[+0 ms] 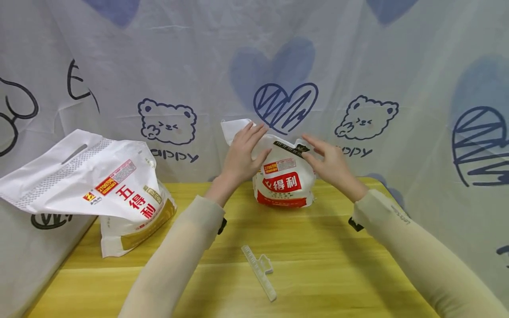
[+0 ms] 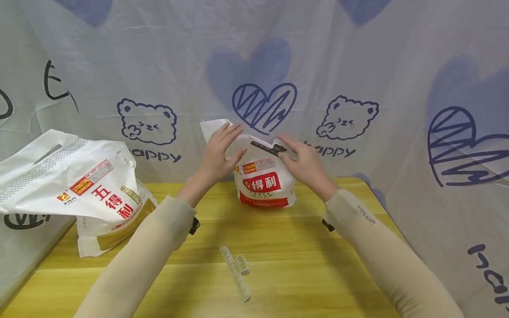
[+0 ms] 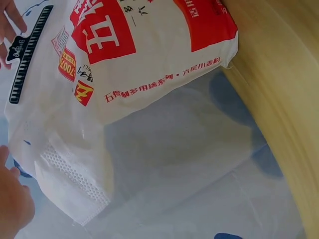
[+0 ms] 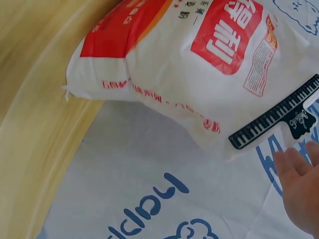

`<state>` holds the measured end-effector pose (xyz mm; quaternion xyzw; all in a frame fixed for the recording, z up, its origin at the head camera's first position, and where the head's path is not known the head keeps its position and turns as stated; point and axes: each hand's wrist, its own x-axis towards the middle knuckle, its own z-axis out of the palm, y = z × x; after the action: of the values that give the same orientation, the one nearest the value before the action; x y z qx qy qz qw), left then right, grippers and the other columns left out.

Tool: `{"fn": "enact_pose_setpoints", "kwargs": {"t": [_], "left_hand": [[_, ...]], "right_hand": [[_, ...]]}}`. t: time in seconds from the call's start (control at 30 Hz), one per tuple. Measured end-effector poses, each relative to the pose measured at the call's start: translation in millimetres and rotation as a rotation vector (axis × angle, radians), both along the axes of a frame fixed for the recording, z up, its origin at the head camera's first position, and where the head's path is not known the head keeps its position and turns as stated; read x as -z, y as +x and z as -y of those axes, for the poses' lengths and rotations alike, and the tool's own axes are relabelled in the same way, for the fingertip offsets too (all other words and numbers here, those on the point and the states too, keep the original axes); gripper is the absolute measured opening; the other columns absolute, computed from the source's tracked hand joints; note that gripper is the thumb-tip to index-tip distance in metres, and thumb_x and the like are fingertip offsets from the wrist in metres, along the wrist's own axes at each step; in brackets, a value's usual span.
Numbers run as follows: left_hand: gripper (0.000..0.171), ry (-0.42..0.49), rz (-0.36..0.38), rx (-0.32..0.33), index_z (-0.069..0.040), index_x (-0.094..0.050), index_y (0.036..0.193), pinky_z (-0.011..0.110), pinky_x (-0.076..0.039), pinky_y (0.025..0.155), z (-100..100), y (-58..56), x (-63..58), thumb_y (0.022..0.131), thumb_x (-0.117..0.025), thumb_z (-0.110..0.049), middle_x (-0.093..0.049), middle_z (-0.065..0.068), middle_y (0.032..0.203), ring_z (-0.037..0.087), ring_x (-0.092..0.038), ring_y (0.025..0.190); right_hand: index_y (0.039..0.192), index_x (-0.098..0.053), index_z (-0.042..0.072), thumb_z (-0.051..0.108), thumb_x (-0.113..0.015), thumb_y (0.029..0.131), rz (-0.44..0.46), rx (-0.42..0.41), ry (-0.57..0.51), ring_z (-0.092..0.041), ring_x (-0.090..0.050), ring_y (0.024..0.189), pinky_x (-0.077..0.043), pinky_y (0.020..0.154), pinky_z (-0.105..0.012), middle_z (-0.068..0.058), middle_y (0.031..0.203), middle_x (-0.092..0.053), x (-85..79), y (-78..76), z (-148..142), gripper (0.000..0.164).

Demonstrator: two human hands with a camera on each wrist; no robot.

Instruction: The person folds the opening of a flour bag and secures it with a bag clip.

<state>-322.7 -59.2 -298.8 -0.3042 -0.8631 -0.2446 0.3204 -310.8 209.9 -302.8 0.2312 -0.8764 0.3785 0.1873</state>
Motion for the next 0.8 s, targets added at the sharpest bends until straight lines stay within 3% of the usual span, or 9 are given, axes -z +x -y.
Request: {"fn": "enact_pose_setpoints", "kwargs": {"t": [0.2,0.53,0.8], "left_hand": [[0.062,0.105,-0.028,-0.004,-0.006,-0.046,0.155,0.053,-0.022,0.127,16,9.4,18.4,0.101,-0.067,-0.028,-0.04,0.012,0.164,0.036,-0.031,0.154],[0.066,0.266,-0.058,-0.006,-0.002,-0.045,0.155,0.049,-0.016,0.129,36,31.8,47.7,0.098,-0.069,-0.026,-0.039,0.014,0.165,0.041,-0.031,0.153],[0.069,0.398,-0.073,-0.086,-0.003,-0.044,0.155,0.052,-0.018,0.128,48,47.0,68.0,0.098,-0.069,-0.033,-0.037,0.011,0.166,0.033,-0.026,0.156]], "right_hand": [[0.158,-0.045,0.021,0.024,-0.063,0.105,-0.062,0.011,-0.08,-0.026,-0.04,0.15,-0.04,0.118,-0.048,0.003,0.164,-0.04,14.3,8.1,1,0.056],[0.159,-0.043,0.022,0.023,-0.066,0.103,-0.158,0.037,-0.254,-0.022,-0.04,0.15,-0.037,0.12,-0.048,0.004,0.163,-0.042,41.9,25.4,8,0.06],[0.155,-0.048,0.01,0.015,-0.067,0.102,-0.175,0.045,-0.33,-0.019,-0.039,0.151,-0.032,0.124,-0.038,0.0,0.162,-0.044,65.5,44.0,23,0.057]]}}
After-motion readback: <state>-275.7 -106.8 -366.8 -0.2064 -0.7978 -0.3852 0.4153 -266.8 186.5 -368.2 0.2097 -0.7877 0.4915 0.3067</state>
